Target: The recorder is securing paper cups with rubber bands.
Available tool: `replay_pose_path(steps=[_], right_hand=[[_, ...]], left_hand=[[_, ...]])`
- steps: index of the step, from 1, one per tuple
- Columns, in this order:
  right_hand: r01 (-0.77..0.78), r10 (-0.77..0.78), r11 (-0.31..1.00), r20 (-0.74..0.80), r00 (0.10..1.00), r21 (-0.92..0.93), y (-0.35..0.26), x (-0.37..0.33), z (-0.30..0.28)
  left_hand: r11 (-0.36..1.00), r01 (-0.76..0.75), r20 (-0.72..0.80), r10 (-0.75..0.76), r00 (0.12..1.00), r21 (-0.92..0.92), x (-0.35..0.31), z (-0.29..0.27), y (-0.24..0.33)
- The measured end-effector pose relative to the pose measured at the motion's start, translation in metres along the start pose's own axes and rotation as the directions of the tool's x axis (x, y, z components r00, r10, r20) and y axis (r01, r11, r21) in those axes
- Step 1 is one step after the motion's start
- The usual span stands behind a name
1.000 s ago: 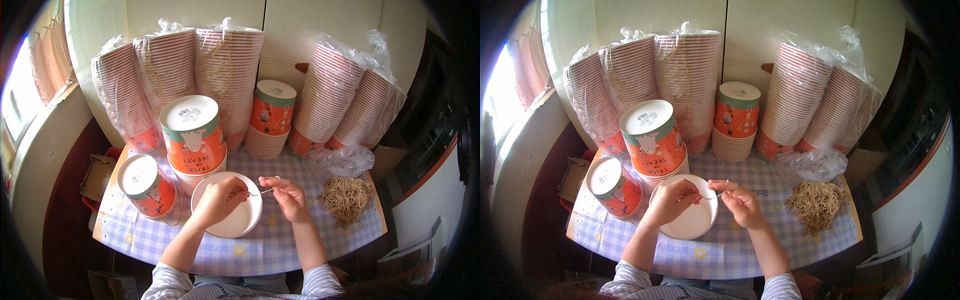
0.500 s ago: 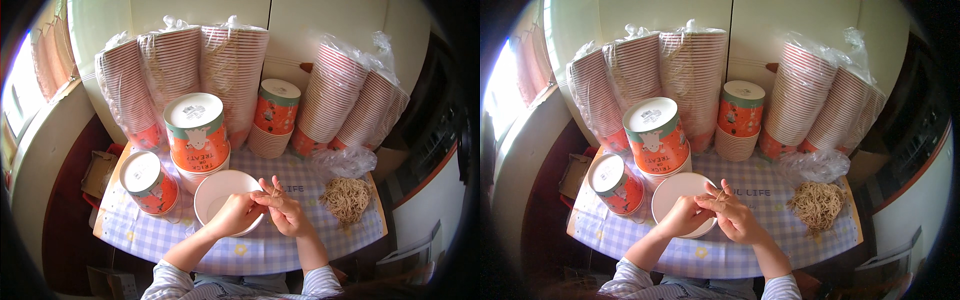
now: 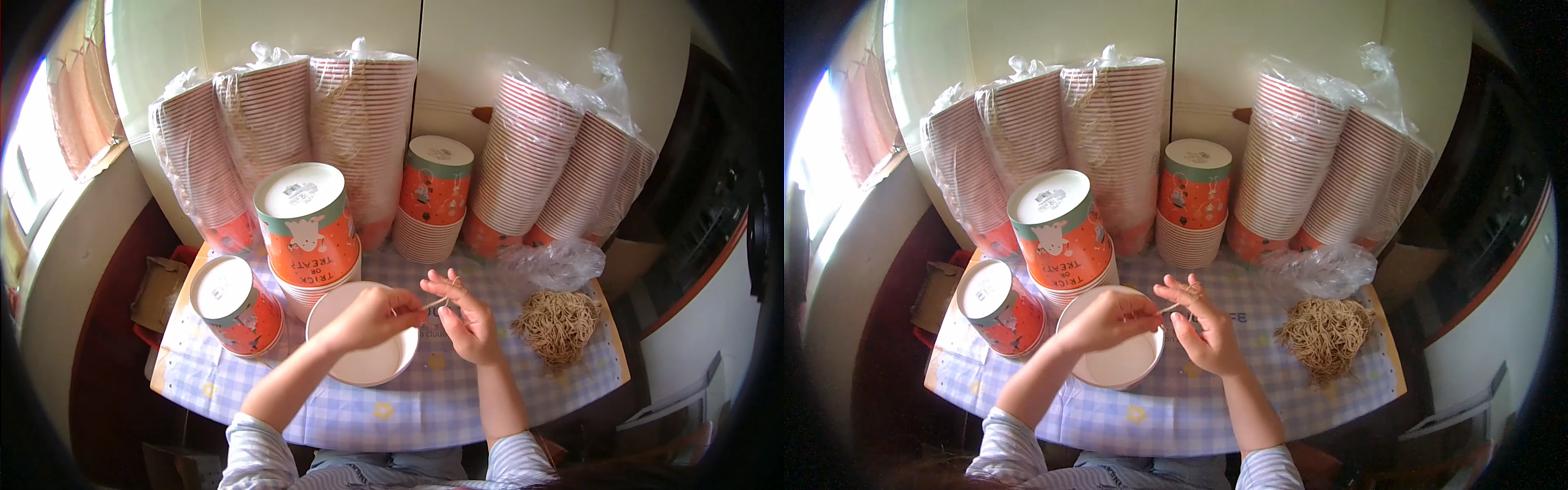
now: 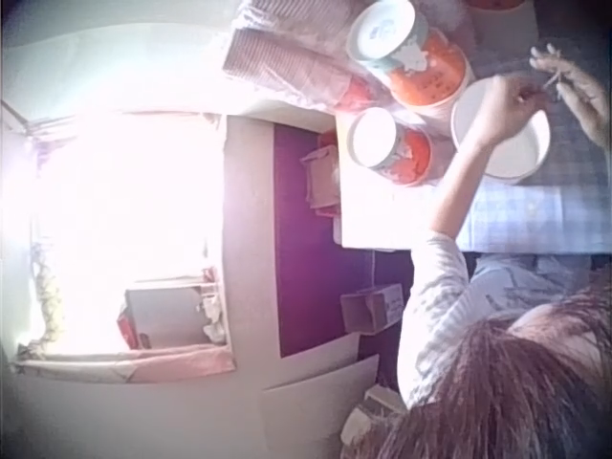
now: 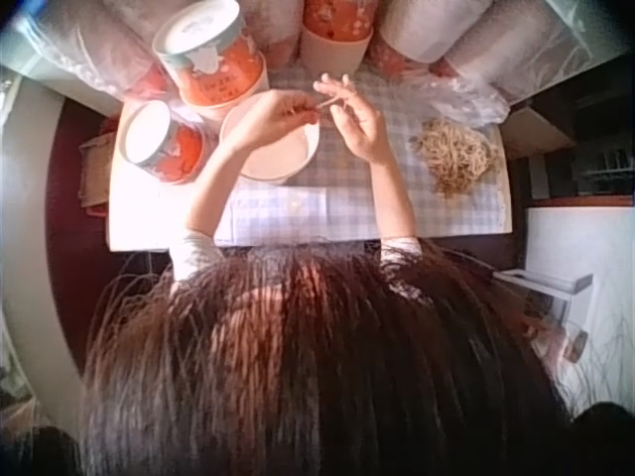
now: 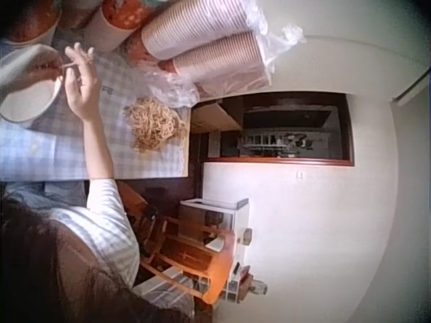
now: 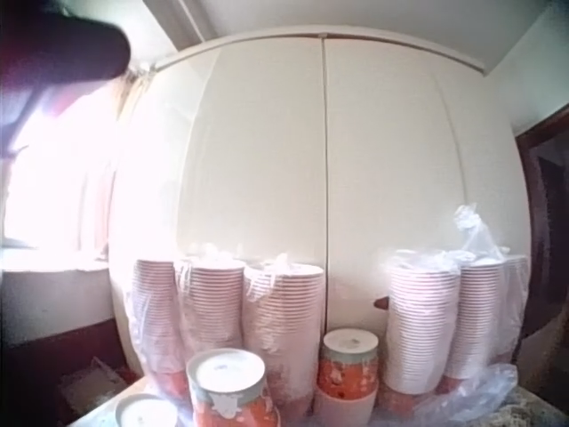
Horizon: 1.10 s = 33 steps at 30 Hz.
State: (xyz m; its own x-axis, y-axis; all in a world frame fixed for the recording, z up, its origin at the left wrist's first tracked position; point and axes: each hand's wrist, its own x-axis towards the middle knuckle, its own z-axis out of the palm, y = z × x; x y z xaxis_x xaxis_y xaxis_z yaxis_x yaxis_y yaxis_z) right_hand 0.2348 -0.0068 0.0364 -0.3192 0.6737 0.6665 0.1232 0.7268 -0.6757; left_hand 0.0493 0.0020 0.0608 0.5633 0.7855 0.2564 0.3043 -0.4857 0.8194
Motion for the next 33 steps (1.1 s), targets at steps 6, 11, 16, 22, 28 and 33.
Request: replay_pose_path(steps=[6,11,16,22,28,33], right_hand=[[-0.027,0.007,0.977,-0.098,0.995,-0.211,0.017,0.004,-0.008],[-0.193,0.181,0.98,-0.182,0.966,-0.048,0.031,0.001,-0.008],[-0.172,0.145,0.978,-0.215,0.966,-0.114,0.034,0.001,-0.014],[-0.238,0.228,0.968,-0.118,0.966,-0.078,0.027,-0.002,-0.015],[-0.348,0.352,0.935,0.056,0.934,-0.069,0.009,-0.001,-0.018],[-0.316,0.316,0.949,0.125,0.94,-0.026,0.008,-0.005,-0.016]], left_hand=[[0.941,0.271,0.186,-0.236,0.954,-0.2,0.04,-0.013,-0.028],[0.871,0.354,0.244,-0.282,0.928,-0.34,0.056,-0.004,-0.035],[0.867,0.366,0.227,-0.302,0.926,-0.338,0.052,0.001,-0.036],[0.87,0.382,0.2,-0.333,0.921,-0.312,0.043,-0.005,-0.05],[0.857,0.413,0.183,-0.373,0.91,-0.307,0.037,-0.01,-0.049],[0.847,0.433,0.191,-0.391,0.901,-0.309,0.038,-0.011,-0.05]])
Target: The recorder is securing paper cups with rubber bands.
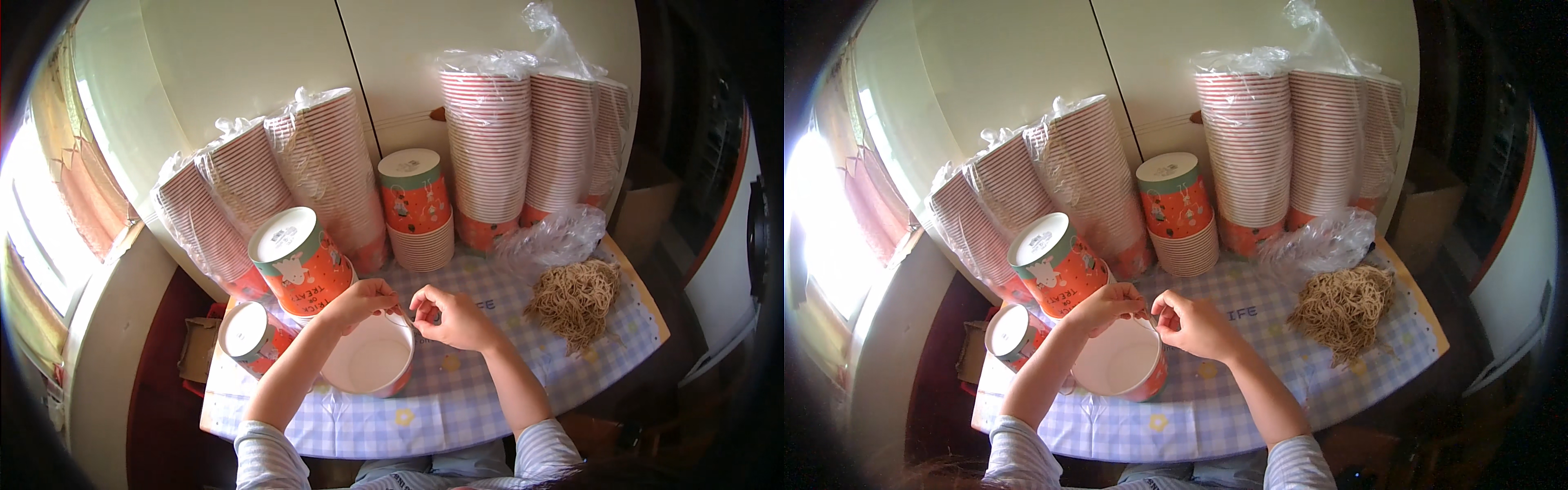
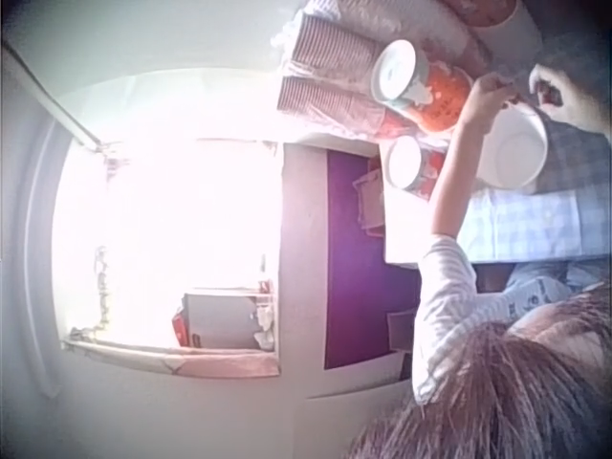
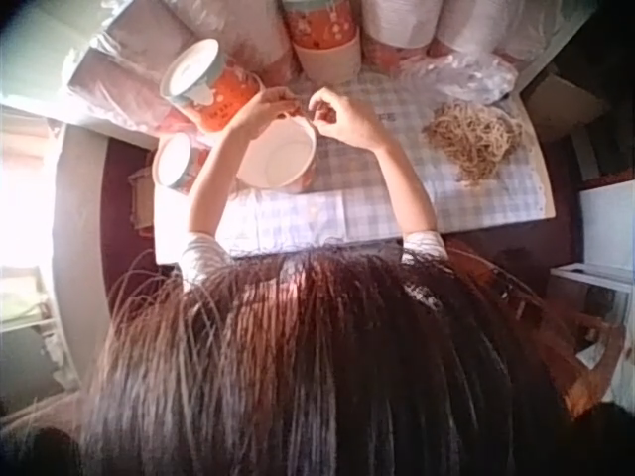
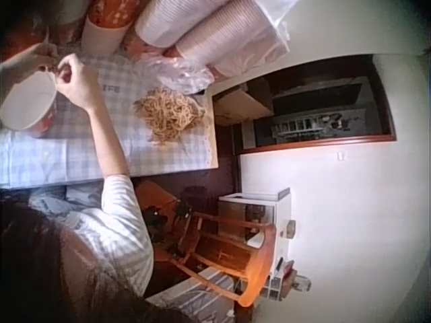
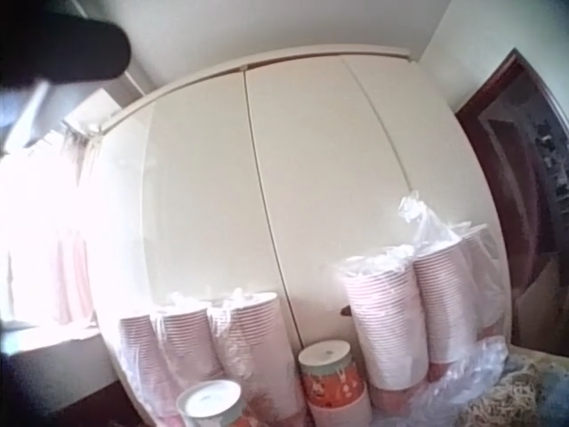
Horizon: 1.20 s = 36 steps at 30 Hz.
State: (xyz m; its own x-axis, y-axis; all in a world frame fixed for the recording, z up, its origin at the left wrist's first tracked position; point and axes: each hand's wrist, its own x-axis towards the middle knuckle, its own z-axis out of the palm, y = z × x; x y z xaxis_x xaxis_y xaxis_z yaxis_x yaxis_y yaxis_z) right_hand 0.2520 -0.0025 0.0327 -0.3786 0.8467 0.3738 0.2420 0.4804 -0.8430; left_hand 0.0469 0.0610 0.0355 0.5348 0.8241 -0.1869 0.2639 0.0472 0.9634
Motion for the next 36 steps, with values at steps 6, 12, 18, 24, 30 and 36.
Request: replay_pose_path(steps=[6,12,18,24,30,36], right_hand=[[0.051,-0.053,0.999,-0.113,0.992,-0.018,0.009,0.003,0.002],[0.053,-0.089,0.991,-0.309,0.947,-0.123,0.021,0.008,0.001],[0.044,-0.086,0.988,-0.295,0.952,-0.147,0.015,0.005,-0.001],[0.119,-0.123,0.987,-0.029,0.992,-0.105,-0.002,-0.001,0.0],[0.247,-0.241,0.955,0.057,0.969,-0.164,0.004,0.001,0.022],[0.301,-0.333,0.877,-0.023,0.943,-0.374,0.017,0.003,0.046]], left_hand=[[0.999,0.054,0.001,-0.054,0.999,-0.007,-0.004,-0.003,0.005],[0.973,0.096,0.011,-0.096,0.995,-0.208,-0.004,-0.005,0.004],[0.932,0.118,-0.006,-0.128,0.992,-0.343,-0.003,-0.001,0.006],[0.902,0.162,-0.014,-0.183,0.983,-0.399,-0.003,-0.005,0.007],[0.911,0.121,-0.04,-0.149,0.988,-0.395,-0.004,-0.005,0.007],[0.94,0.094,-0.057,-0.119,0.991,-0.329,-0.004,-0.003,0.003]])
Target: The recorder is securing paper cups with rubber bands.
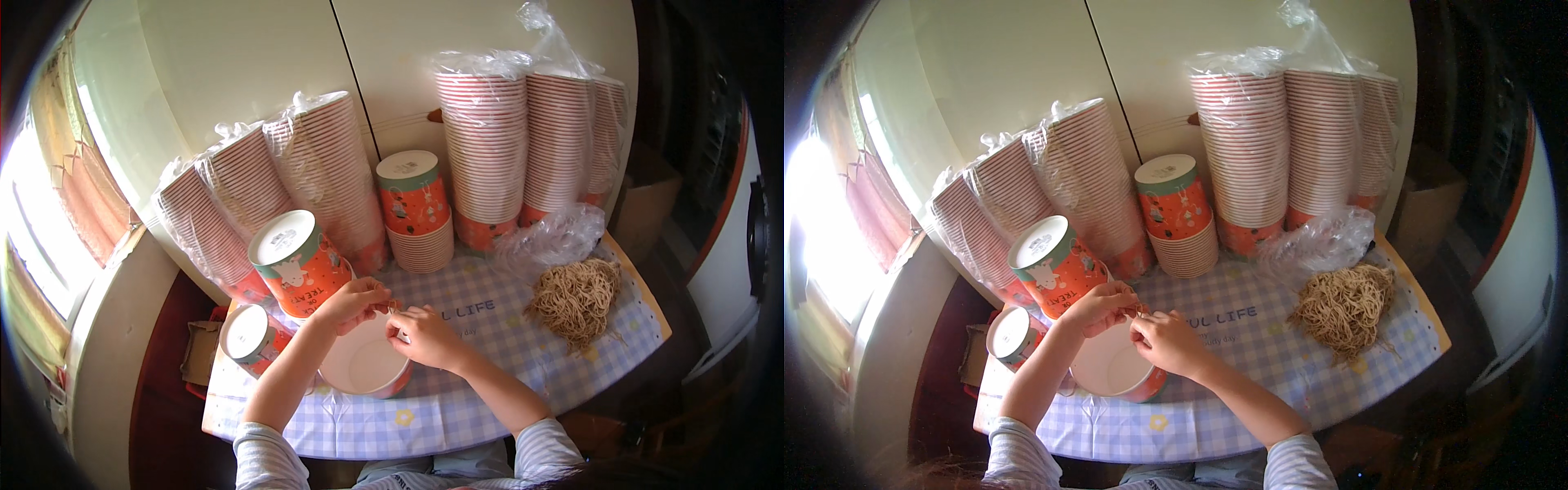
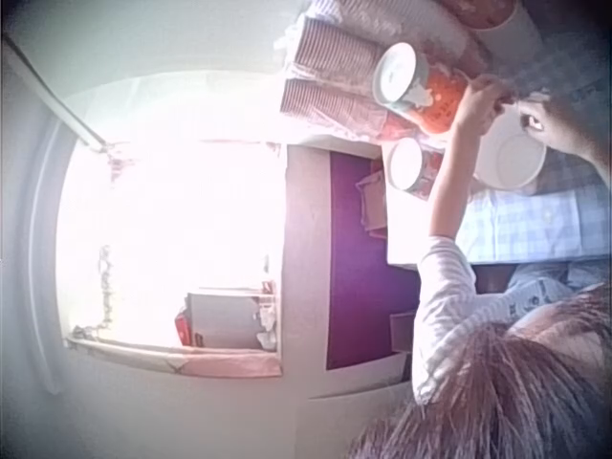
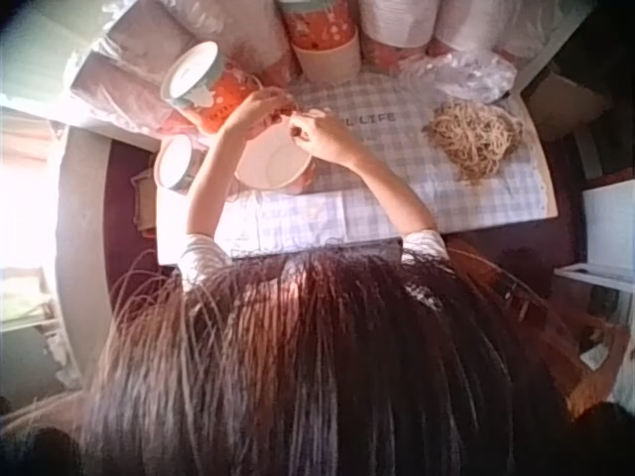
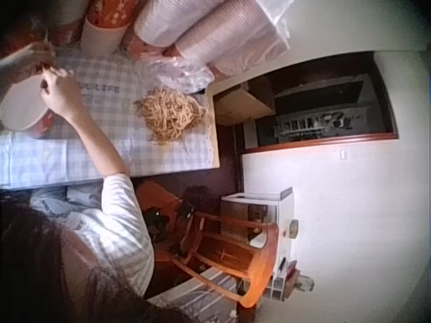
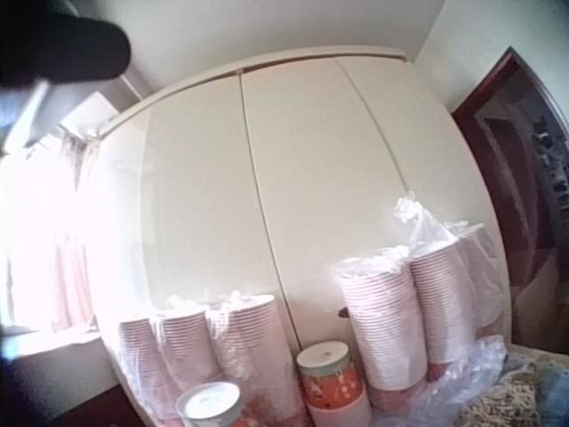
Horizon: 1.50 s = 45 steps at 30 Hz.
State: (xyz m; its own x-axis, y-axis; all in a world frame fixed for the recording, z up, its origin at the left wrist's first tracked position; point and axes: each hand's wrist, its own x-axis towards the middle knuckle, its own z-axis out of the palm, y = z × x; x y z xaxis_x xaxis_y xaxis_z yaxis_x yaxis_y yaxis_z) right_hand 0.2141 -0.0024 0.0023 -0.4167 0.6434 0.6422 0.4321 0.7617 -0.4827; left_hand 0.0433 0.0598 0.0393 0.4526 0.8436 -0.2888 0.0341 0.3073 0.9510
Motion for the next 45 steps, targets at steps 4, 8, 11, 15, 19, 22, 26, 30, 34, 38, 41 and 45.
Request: replay_pose_path(steps=[4,8,11,15,19,22,26,30,34,38,41,45], right_hand=[[-0.002,0.003,1.0,0.024,1.0,-0.022,0.003,0.0,0.006],[-0.074,0.077,0.984,-0.008,0.997,0.163,0.009,0.003,-0.004],[-0.244,0.277,0.936,-0.103,0.956,0.254,0.013,0.01,-0.016],[-0.237,0.268,0.948,-0.131,0.954,0.213,0.022,0.008,-0.016],[-0.161,0.184,0.973,-0.133,0.974,0.166,0.033,0.007,-0.009],[-0.081,0.103,0.993,-0.299,0.949,0.085,0.029,0.011,-0.011],[-0.024,0.028,1.0,-0.184,0.983,0.02,0.034,0.01,-0.013],[-0.081,0.096,0.979,-0.071,0.993,0.187,0.039,0.009,-0.013],[-0.096,0.107,0.976,-0.044,0.993,0.195,0.042,0.006,-0.015],[-0.246,0.246,0.937,0.028,0.969,0.249,0.035,0.008,-0.016],[-0.3,0.304,0.901,0.036,0.952,0.314,0.039,0.006,-0.015],[-0.438,0.433,0.775,0.122,0.893,0.455,0.041,0.008,-0.016]], left_hand=[[0.999,-0.027,-0.007,0.027,1.0,0.042,-0.002,0.002,0.0],[0.971,-0.09,-0.005,0.093,0.996,0.224,-0.001,0.0,-0.001],[0.874,-0.067,-0.071,0.116,0.991,0.482,-0.006,0.013,0.01],[0.797,-0.155,0.017,0.179,0.984,0.583,0.004,0.019,0.009],[0.761,-0.22,0.091,0.209,0.974,0.611,0.006,0.029,0.017],[0.726,-0.082,0.026,0.088,0.996,0.683,0.001,0.036,0.029],[0.717,-0.052,0.026,0.048,0.999,0.695,-0.001,0.038,0.031],[0.806,-0.078,0.1,0.023,0.995,0.586,-0.003,0.037,0.031],[0.792,0.041,0.002,-0.054,0.999,0.609,-0.01,0.041,0.036],[0.843,0.04,-0.043,-0.02,0.999,0.536,-0.009,0.033,0.028],[0.846,-0.034,-0.081,0.091,0.992,0.532,-0.011,0.028,0.019],[0.544,-0.201,-0.091,0.462,0.882,0.815,-0.022,0.016,0.002]])
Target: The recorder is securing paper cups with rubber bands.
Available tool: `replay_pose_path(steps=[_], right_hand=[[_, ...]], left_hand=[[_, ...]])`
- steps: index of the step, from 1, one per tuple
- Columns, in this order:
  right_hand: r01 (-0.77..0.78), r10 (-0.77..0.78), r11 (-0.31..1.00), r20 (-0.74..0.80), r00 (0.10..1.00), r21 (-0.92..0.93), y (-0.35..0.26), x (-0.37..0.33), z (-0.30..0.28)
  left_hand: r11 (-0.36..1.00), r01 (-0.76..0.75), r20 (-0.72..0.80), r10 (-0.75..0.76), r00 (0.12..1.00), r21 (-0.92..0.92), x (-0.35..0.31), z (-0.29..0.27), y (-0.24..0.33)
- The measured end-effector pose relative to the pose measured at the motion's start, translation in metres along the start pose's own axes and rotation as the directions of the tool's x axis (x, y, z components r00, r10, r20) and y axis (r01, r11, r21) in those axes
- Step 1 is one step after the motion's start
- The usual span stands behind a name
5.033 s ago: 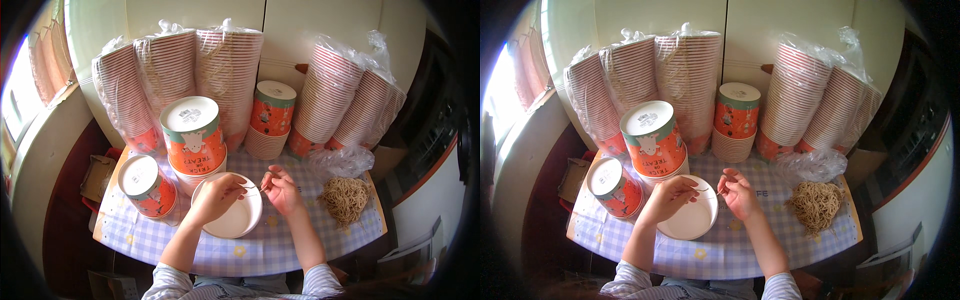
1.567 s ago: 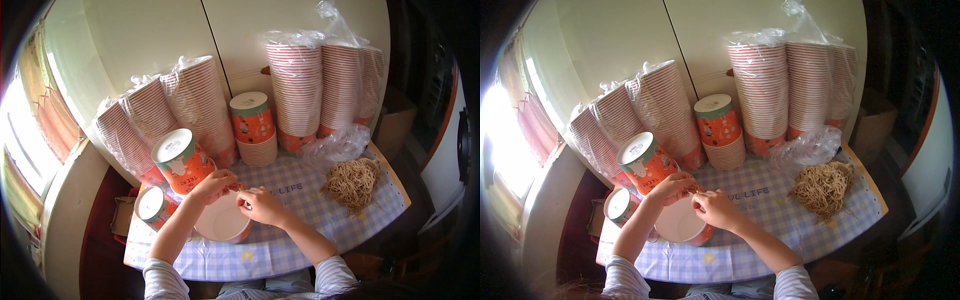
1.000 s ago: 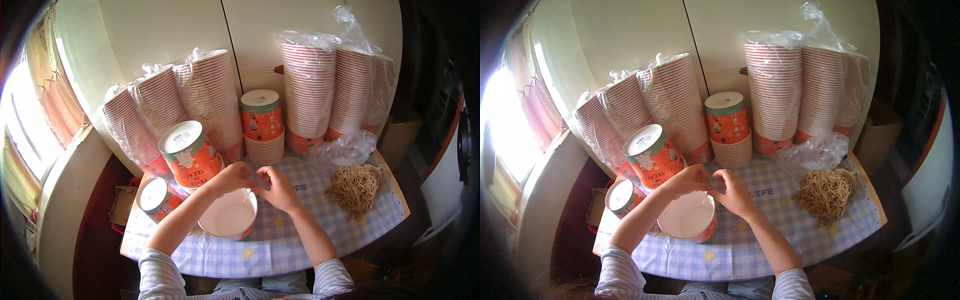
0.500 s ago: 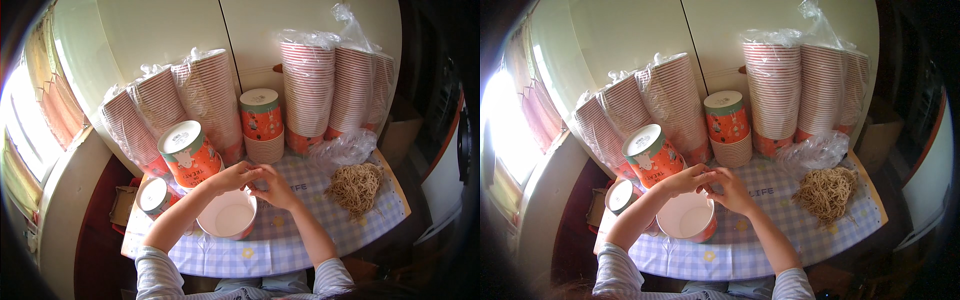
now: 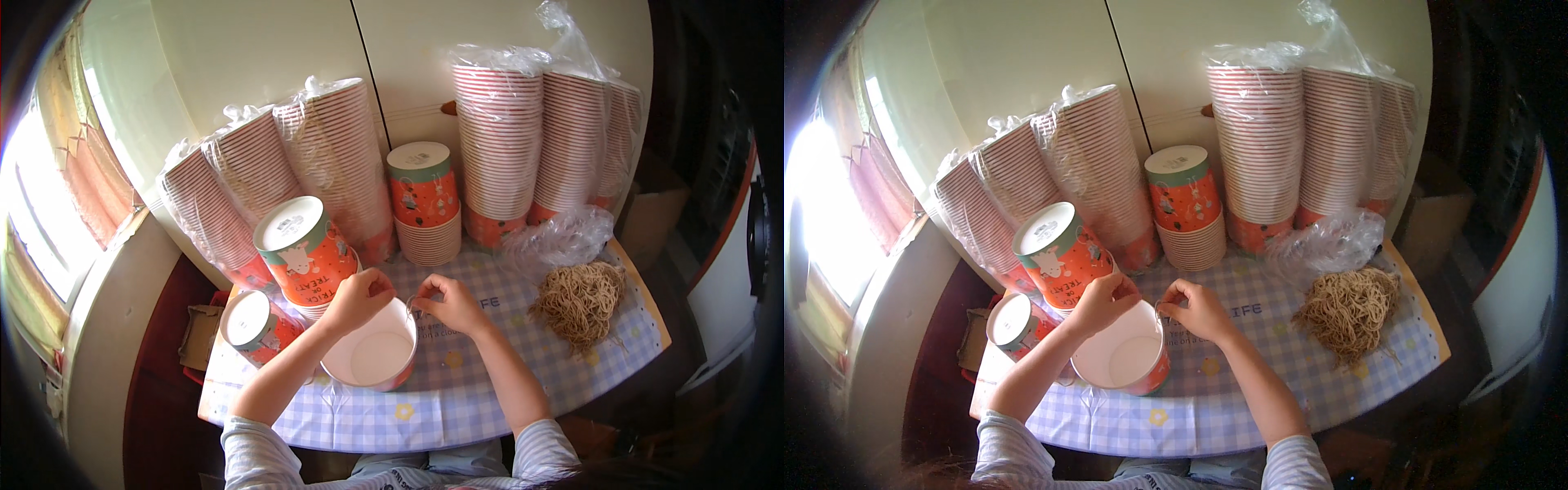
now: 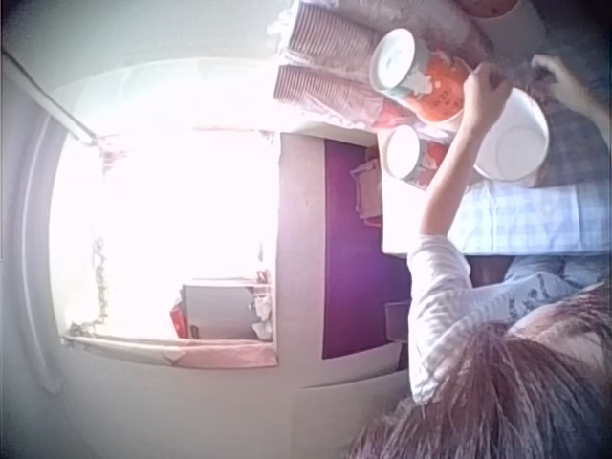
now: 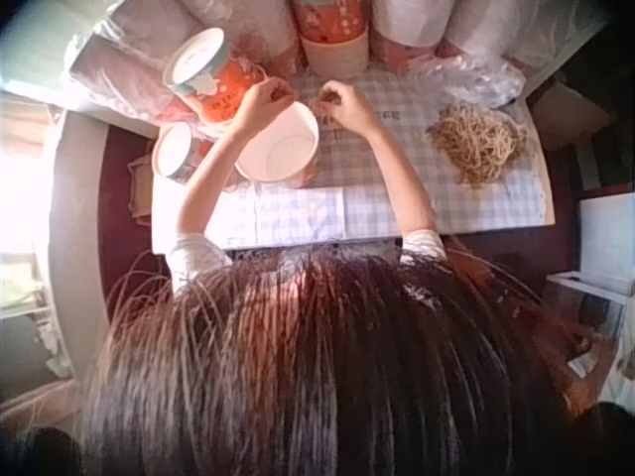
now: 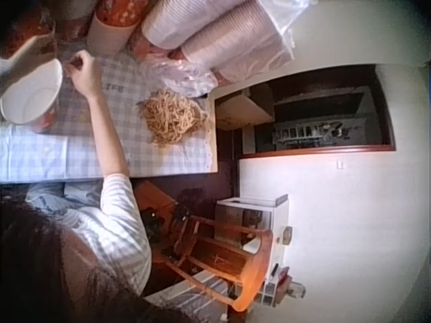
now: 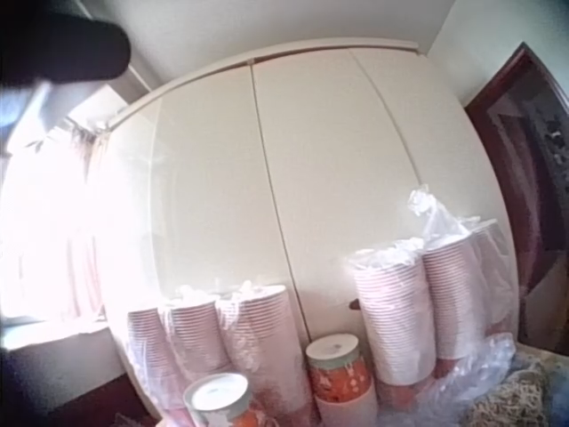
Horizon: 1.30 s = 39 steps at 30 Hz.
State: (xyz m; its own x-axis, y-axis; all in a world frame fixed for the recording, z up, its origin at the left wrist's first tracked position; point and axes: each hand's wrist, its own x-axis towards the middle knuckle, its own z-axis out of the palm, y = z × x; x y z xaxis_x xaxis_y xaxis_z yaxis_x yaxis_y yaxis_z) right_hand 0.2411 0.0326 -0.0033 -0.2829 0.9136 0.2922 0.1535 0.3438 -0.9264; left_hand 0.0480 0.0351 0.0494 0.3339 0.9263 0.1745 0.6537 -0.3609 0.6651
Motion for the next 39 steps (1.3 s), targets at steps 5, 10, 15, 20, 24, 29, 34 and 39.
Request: replay_pose_path(steps=[5,10,15,20,24,29,34,39], right_hand=[[-0.037,0.037,0.998,0.017,0.999,0.046,0.001,-0.001,0.0],[-0.015,0.013,0.997,0.024,1.0,0.081,0.005,-0.001,0.002],[-0.043,0.034,0.987,0.065,0.997,0.152,0.002,-0.002,0.003],[-0.055,0.044,0.989,0.078,0.996,0.14,0.001,-0.002,0.001],[-0.044,0.027,0.985,0.105,0.994,0.166,0.002,-0.001,0.001],[-0.055,0.038,0.986,0.107,0.993,0.157,-0.001,-0.002,0.001],[-0.049,0.033,0.985,0.099,0.995,0.167,-0.001,-0.002,0.0],[-0.039,0.021,0.987,0.115,0.993,0.159,0.0,-0.002,0.0]], left_hand=[[0.993,-0.113,-0.029,0.114,0.993,0.033,-0.016,0.014,0.007],[0.996,-0.075,0.008,0.075,0.997,0.039,-0.014,0.023,0.006],[1.0,-0.024,0.088,0.024,0.996,-0.001,-0.01,0.025,-0.007],[0.992,0.09,0.058,-0.085,0.995,-0.092,-0.011,0.017,-0.005],[0.991,-0.054,-0.015,0.053,0.998,-0.123,-0.01,0.019,-0.013],[0.992,-0.08,-0.051,0.075,0.996,-0.096,-0.01,0.019,-0.009],[0.969,-0.018,-0.019,0.013,1.0,-0.248,-0.008,0.024,-0.014],[0.892,0.106,0.127,-0.055,0.99,-0.44,-0.004,0.024,-0.019]])
